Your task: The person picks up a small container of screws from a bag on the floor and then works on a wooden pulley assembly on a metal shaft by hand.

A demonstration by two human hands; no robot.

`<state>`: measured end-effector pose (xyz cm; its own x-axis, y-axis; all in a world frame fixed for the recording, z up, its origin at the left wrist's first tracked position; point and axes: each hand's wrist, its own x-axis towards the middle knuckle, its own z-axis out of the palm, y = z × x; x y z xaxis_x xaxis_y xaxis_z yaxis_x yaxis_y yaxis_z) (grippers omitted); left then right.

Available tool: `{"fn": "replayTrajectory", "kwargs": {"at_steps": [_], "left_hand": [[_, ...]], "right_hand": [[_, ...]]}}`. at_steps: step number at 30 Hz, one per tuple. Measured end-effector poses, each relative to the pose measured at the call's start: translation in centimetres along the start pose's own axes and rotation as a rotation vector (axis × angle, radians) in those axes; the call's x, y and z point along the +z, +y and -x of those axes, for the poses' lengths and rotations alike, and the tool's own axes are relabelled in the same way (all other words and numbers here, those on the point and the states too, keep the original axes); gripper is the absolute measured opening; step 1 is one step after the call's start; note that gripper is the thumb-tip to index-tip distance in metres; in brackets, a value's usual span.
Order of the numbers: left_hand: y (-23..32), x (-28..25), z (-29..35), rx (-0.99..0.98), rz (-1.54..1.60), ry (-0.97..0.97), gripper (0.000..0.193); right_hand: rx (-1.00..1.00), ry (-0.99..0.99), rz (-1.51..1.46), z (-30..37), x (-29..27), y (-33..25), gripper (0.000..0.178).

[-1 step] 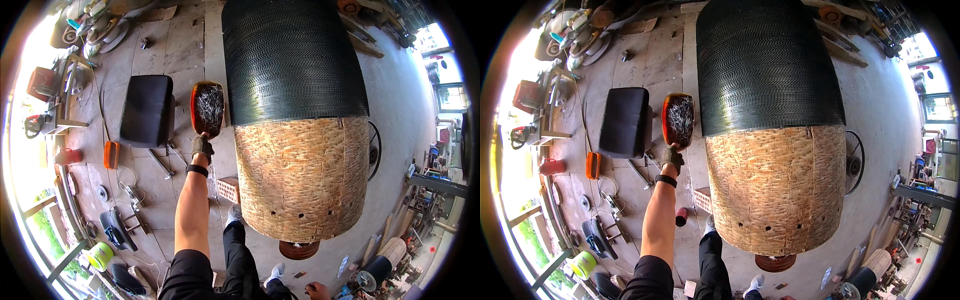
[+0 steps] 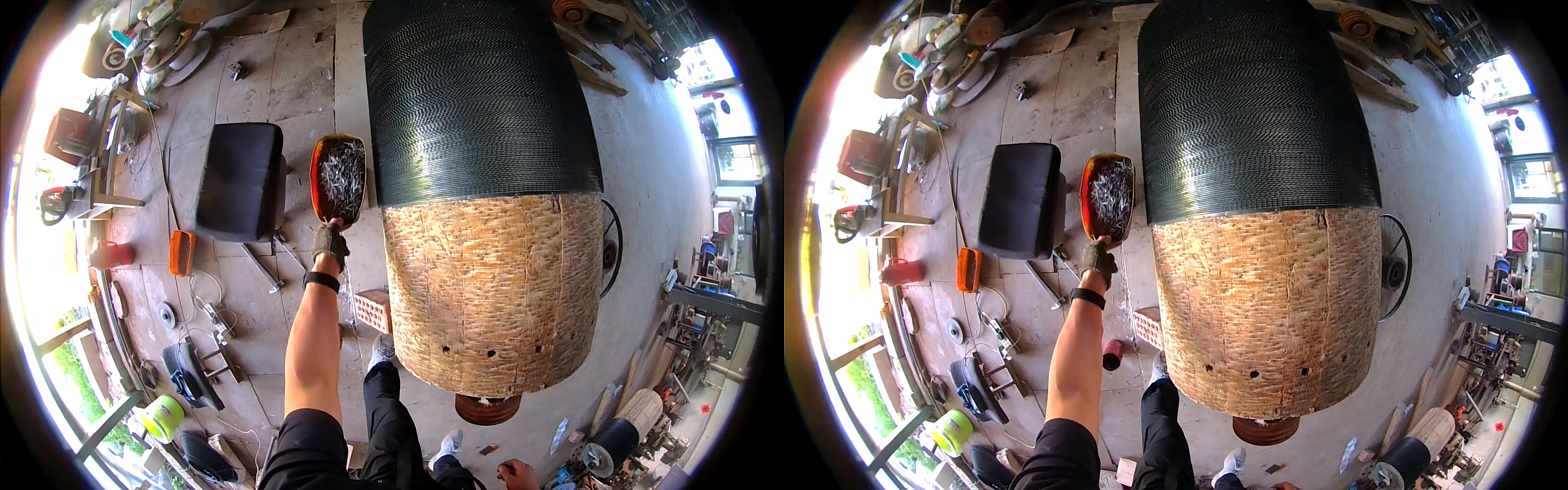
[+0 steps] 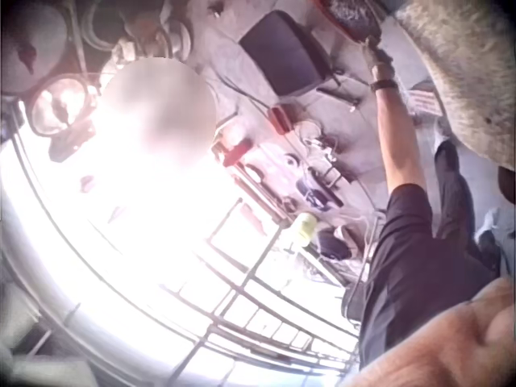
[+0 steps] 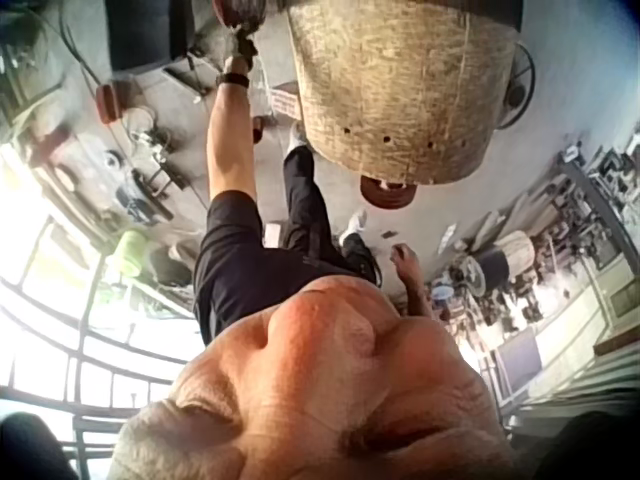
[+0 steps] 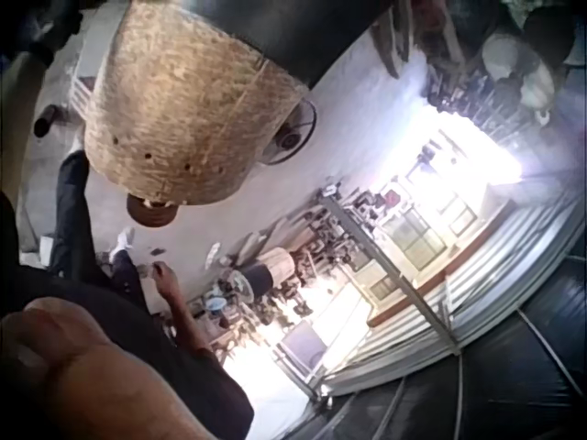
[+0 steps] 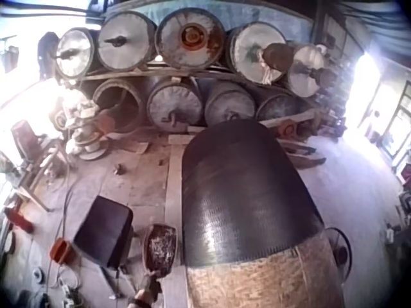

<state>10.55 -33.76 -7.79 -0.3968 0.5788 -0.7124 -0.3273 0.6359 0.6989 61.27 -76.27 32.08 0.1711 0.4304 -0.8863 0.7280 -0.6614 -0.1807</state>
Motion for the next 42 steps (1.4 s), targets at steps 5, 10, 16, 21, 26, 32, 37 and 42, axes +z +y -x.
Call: {"fn": "replayTrajectory", "kwargs": {"at_steps": [5,10,16,21,26,32,37,42], "left_hand": [[-2.0,-5.4,-0.3,0.272,-0.154,0.394,0.031],[11.8,4.1,6.1,0.606,-0.717,0.28,0.03],[17.8,6.1,3.5,0.577,-1.217,0.218,0.059],[12.3,5.5,8.6,0.852,-1.044,0.343,0.05],[-2.6,-1.5,20.0,0.739,-0.833,0.282,0.047],[-30.6,-17.7,30.1,0.124,-0.985,0.212,0.032],[-36.4,-14.2,44.1,-0.102,-0.141,0.322,0.025],[-35.8,-4.9,60.2,0.629,-1.098,0.02,0.028]], "right_hand": [[-0.261,-0.008,0.019,-2.8,-1.8,-2.8,0.021],[-0.209,0.11,-0.013,-2.1,0.1,-0.3,0.02],[-0.071,0.061,-0.039,-2.2,-0.7,-3.5,0.019],[0.028,0.059,-0.138,-1.7,1.8,1.2,0.026],[-0.13,0.189,-0.071,-1.2,3.5,6.3,0.023],[-0.226,0.162,-0.262,-1.8,3.0,11.1,0.022],[-0.275,0.178,-0.225,-2.5,7.8,23.4,0.019],[-0.263,0.274,-0.073,-5.4,8.9,36.4,0.015]]}}
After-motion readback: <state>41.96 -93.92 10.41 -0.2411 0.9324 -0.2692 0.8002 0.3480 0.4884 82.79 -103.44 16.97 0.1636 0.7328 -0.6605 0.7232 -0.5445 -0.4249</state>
